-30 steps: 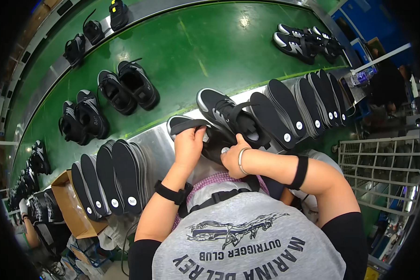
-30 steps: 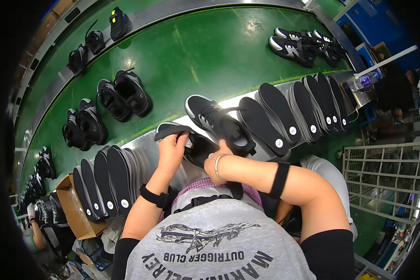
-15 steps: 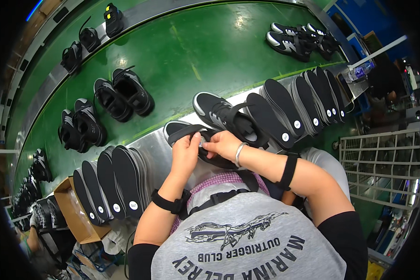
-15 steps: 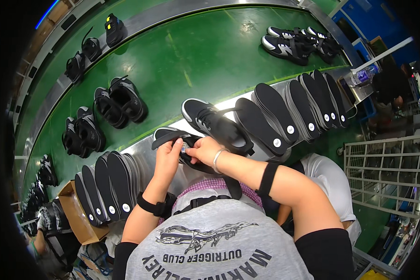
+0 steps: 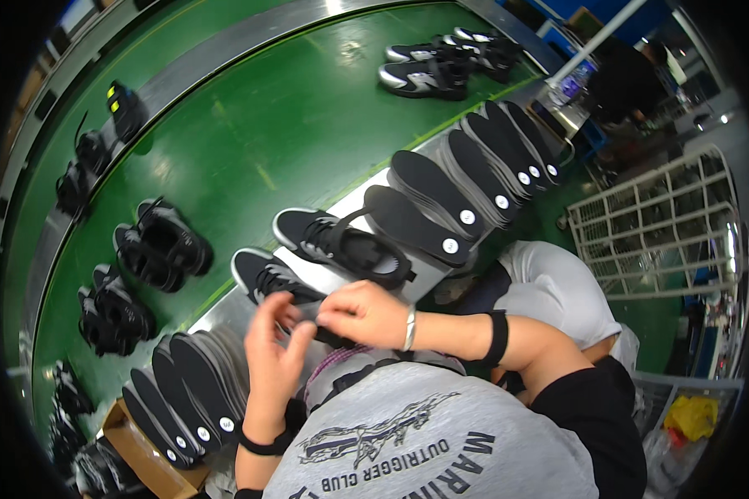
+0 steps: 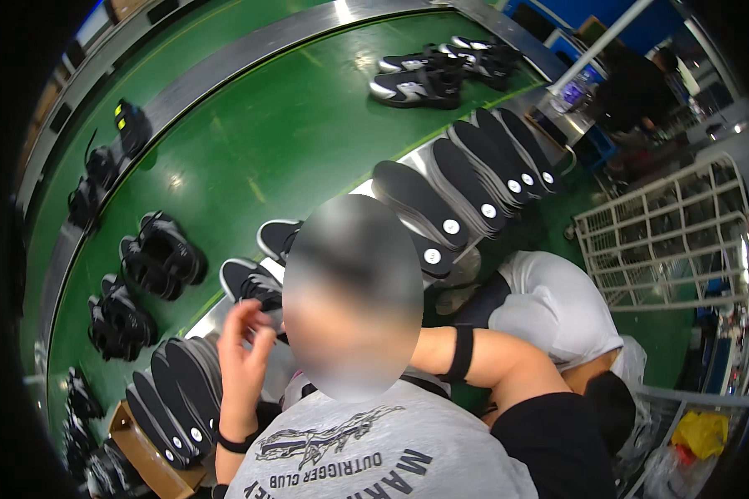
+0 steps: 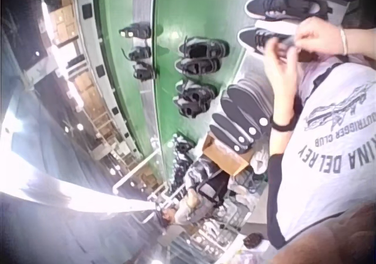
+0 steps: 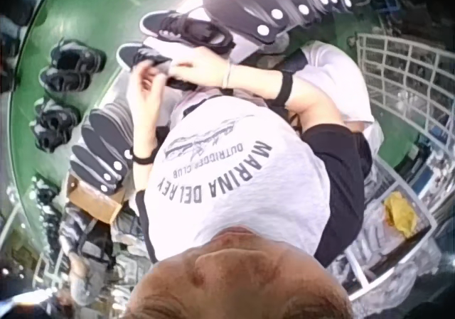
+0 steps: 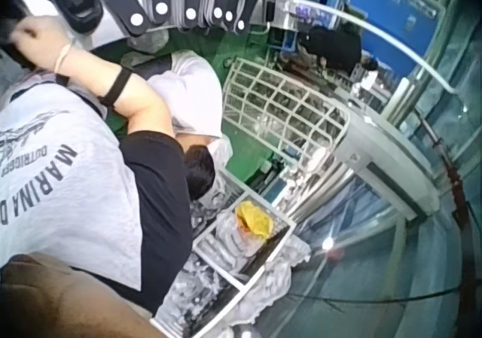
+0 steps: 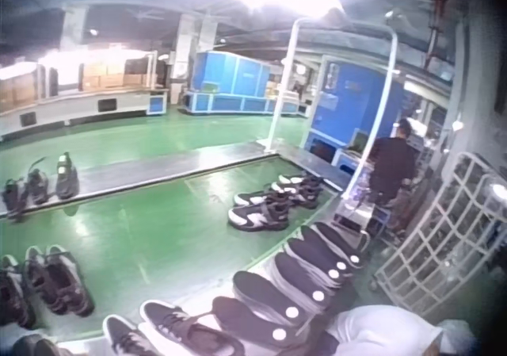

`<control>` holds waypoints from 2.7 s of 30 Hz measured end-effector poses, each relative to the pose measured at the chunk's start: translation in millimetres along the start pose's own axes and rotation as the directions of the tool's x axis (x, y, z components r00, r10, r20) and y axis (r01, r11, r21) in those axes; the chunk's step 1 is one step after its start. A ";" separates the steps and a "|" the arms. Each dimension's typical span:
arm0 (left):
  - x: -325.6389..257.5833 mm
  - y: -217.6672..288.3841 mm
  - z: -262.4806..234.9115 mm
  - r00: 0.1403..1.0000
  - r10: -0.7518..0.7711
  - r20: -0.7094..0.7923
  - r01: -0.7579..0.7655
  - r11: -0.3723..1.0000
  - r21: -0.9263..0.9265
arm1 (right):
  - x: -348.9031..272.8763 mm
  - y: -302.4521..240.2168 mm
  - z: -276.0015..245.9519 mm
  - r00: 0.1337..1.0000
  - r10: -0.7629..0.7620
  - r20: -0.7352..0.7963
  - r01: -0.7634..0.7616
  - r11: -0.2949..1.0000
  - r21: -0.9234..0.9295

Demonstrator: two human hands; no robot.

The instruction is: Inspecting shoes for quality and inserting insoles on a shoe manufacturing assembly line.

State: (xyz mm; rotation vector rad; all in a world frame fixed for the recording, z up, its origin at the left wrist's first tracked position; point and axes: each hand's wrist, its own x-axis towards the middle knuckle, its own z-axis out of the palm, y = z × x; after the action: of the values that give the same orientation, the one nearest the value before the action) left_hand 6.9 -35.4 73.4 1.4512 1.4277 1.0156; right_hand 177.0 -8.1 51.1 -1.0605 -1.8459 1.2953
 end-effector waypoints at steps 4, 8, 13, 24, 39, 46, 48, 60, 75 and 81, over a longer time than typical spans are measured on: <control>-5.0 6.8 -9.3 0.948 -0.260 0.182 0.258 0.966 0.031 | -0.2 -4.6 -3.4 0.985 -0.085 0.149 0.105 0.985 -0.137; -25.6 -26.0 -90.0 0.935 -0.264 -0.235 0.256 0.964 -0.067 | 10.1 20.4 -56.7 0.977 -0.079 -0.199 0.027 0.967 -0.254; -104.0 -90.7 -286.9 0.569 0.028 -0.822 0.501 0.781 0.374 | 8.3 82.2 -148.6 0.858 0.148 -0.492 -0.496 0.486 -0.720; -86.6 -66.5 -253.9 0.382 0.436 -0.815 0.688 0.455 0.566 | 4.7 124.2 -164.2 0.769 0.406 -0.494 -0.590 0.151 -0.793; 85.7 -6.9 98.2 0.973 -0.096 0.211 -0.117 0.582 0.804 | -10.9 36.4 -147.3 0.877 0.443 -0.186 -0.392 0.884 0.256; 77.7 -35.7 52.4 0.989 0.147 0.003 -0.136 0.913 0.385 | -19.7 -33.0 -141.0 0.723 0.596 0.350 -0.691 0.613 0.383; 76.6 -37.1 46.4 0.999 0.036 0.020 -0.040 0.938 0.346 | -11.6 -35.7 -130.8 0.574 0.675 0.464 -0.808 0.560 0.183; 94.1 -47.5 56.8 0.991 -0.062 0.120 0.038 0.981 0.190 | 28.1 0.4 -58.1 0.771 0.581 0.260 -0.321 0.708 -0.629; 92.0 -48.0 64.5 0.992 -0.098 0.084 0.079 0.975 0.209 | 11.4 -19.2 -40.4 0.805 0.557 0.201 0.031 0.300 -0.953; 90.2 -50.8 67.2 0.995 -0.091 0.030 0.084 0.980 0.178 | 51.3 30.9 -14.2 0.724 0.639 0.259 0.047 0.329 -0.943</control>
State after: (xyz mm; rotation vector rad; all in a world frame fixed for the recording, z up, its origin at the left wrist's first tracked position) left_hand 56.4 53.1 3.0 1.5105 1.5722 0.8191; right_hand 172.6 49.1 28.8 -1.8061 -3.2071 0.6972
